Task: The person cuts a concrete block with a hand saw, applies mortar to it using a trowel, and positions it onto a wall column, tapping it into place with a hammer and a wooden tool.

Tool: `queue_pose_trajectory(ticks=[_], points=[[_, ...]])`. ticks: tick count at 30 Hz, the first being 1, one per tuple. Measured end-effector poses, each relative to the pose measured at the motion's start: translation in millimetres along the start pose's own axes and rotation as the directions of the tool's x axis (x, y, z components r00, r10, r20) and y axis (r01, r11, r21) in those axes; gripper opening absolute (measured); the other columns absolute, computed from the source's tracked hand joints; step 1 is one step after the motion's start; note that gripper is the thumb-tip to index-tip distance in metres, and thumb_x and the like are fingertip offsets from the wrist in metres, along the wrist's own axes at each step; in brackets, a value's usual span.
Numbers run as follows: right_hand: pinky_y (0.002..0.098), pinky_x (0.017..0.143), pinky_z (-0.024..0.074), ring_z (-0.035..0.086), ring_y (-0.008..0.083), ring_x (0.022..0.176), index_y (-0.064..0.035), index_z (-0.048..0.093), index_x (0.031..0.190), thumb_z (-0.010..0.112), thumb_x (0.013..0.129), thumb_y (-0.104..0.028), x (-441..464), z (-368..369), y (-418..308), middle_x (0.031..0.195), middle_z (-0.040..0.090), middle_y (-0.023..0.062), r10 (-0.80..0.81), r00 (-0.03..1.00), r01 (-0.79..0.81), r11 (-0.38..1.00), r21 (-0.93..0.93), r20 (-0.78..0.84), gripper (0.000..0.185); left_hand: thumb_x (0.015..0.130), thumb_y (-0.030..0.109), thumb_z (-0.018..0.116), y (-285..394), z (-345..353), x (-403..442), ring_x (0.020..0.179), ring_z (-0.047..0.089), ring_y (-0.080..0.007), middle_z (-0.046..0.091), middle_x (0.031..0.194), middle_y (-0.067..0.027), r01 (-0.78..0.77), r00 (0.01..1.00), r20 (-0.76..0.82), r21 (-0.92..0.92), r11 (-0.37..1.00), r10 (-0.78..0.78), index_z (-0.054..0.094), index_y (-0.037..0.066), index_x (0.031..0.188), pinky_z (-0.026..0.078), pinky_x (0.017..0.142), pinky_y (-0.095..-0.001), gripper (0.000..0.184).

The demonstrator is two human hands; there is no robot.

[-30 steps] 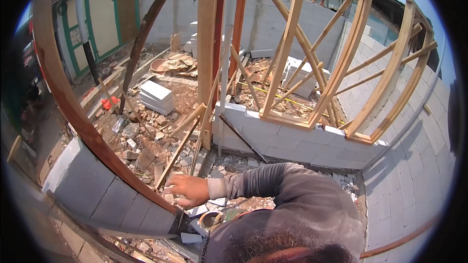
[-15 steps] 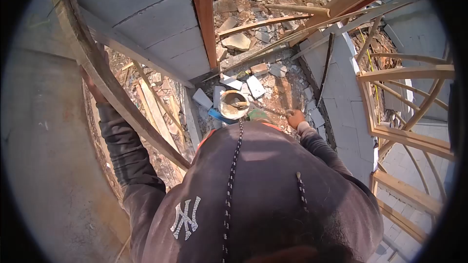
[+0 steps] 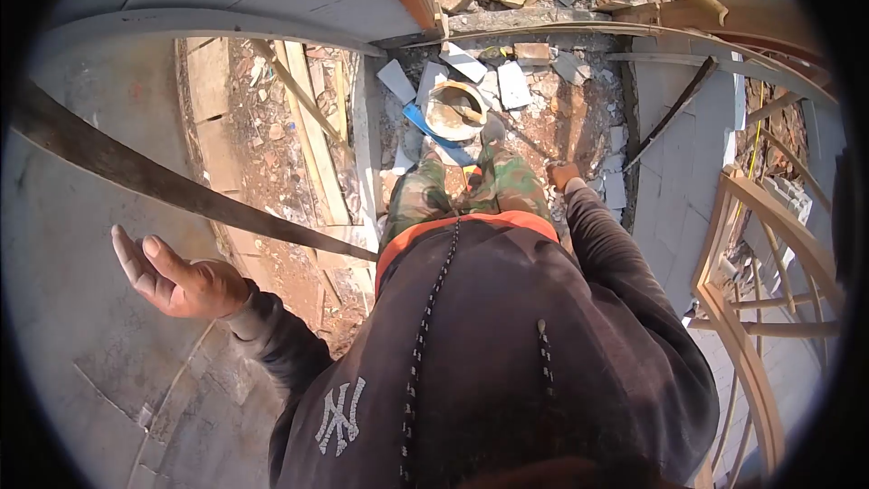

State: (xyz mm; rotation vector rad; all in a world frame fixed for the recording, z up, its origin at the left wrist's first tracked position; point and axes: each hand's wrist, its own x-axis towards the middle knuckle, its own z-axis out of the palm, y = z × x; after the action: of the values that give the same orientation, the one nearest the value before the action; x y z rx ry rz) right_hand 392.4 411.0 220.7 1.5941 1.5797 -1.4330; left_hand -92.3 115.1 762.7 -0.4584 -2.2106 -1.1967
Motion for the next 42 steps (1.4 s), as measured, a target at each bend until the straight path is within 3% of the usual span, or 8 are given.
queue_pose_trajectory(ticks=[10,12,18,21,30,36,39,42], points=[[0.0409,0.063,0.0571,0.072,0.0268,0.067,-0.0045,0.077,0.097,0.065,0.097,-0.028,36.7,-54.9,-72.3,0.081,0.073,0.0127,-0.066,0.997,0.064,0.996,-0.054,-0.031,0.026,0.109,0.025,0.061,-57.6,-12.8,-276.4,0.069,0.048,-0.0049,0.058,0.072,0.0040,0.683,0.376,0.652,0.284,0.672,-0.658,0.069,0.001,0.086,0.038,0.063,-0.0244,0.035],[0.0399,0.061,0.0544,0.069,0.0257,0.065,-0.0018,0.074,0.098,0.066,0.097,-0.026,48.1,-56.0,-48.8,0.080,0.071,0.0111,-0.415,0.882,0.315,0.872,-0.375,-0.223,0.025,0.108,0.027,0.060,-58.1,-24.4,-307.3,0.067,0.048,-0.0053,0.058,0.071,0.0044,0.756,0.285,0.517,0.397,0.521,-0.807,0.065,0.003,0.084,0.038,0.060,-0.0267,0.035],[0.0409,0.055,0.0465,0.062,0.0220,0.063,-0.0057,0.072,0.108,0.067,0.094,-0.017,92.9,-50.4,39.2,0.080,0.070,0.0065,-0.020,0.977,0.027,0.999,0.031,-0.214,0.018,0.107,0.017,0.055,-124.5,-79.0,-387.9,0.077,0.062,-0.0124,0.065,0.091,-0.0042,0.866,0.214,0.573,0.263,0.424,-0.791,0.062,0.000,0.106,0.052,0.071,-0.0299,0.018],[0.0434,0.078,0.0573,0.074,0.0334,0.088,0.0064,0.073,0.112,0.075,0.089,-0.035,49.9,-50.0,45.1,0.097,0.078,0.0194,0.245,0.969,-0.235,0.912,0.336,0.014,0.047,0.105,0.019,0.055,-151.5,-87.4,-404.9,0.083,0.066,-0.0201,0.066,0.098,-0.0103,0.802,0.172,0.599,0.376,0.464,-0.782,0.059,-0.004,0.108,0.056,0.074,-0.0349,0.024],[0.0350,0.046,0.0428,0.059,0.0176,0.053,-0.0055,0.068,0.099,0.071,0.095,-0.017,-96.7,16.7,71.4,0.074,0.068,0.0071,0.208,0.978,-0.169,0.813,0.558,-0.008,0.013,0.098,0.017,0.070,-255.5,-115.0,-434.5,0.072,0.067,-0.0168,0.073,0.084,-0.0079,0.699,-0.026,0.689,0.531,0.480,-0.724,0.066,-0.001,0.095,0.054,0.070,-0.0342,0.019],[0.0417,0.060,0.0579,0.071,0.0249,0.070,0.0005,0.069,0.112,0.072,0.094,-0.024,-204.7,77.9,121.2,0.087,0.073,0.0133,0.042,0.999,-0.041,0.998,-0.039,0.016,0.030,0.099,0.014,0.069,-326.6,-114.8,-423.7,0.078,0.074,-0.0198,0.077,0.094,-0.0124,0.667,-0.170,0.774,0.546,0.507,-0.609,0.075,-0.008,0.106,0.061,0.068,-0.0326,0.024],[0.0455,0.067,0.0630,0.075,0.0279,0.080,0.0050,0.069,0.116,0.068,0.096,-0.019,-186.3,123.2,216.9,0.098,0.074,0.0190,-0.003,0.997,-0.002,0.998,-0.066,-0.075,0.031,0.091,0.033,0.069,-388.7,-99.5,-420.6,0.088,0.072,-0.0375,0.076,0.097,-0.0122,0.256,-0.135,0.984,0.148,0.955,-0.116,0.070,0.017,0.123,0.056,0.075,-0.0494,0.036],[0.0462,0.063,0.0624,0.075,0.0292,0.077,0.0038,0.071,0.111,0.069,0.096,-0.020,-231.1,118.9,198.4,0.095,0.075,0.0187,0.067,0.992,-0.065,0.998,0.018,-0.106,0.029,0.088,0.028,0.079,-343.0,-62.1,-379.9,0.083,0.072,-0.0351,0.074,0.093,-0.0171,-0.113,-0.194,0.965,0.156,0.981,-0.176,0.069,0.002,0.115,0.058,0.073,-0.0467,0.039]])
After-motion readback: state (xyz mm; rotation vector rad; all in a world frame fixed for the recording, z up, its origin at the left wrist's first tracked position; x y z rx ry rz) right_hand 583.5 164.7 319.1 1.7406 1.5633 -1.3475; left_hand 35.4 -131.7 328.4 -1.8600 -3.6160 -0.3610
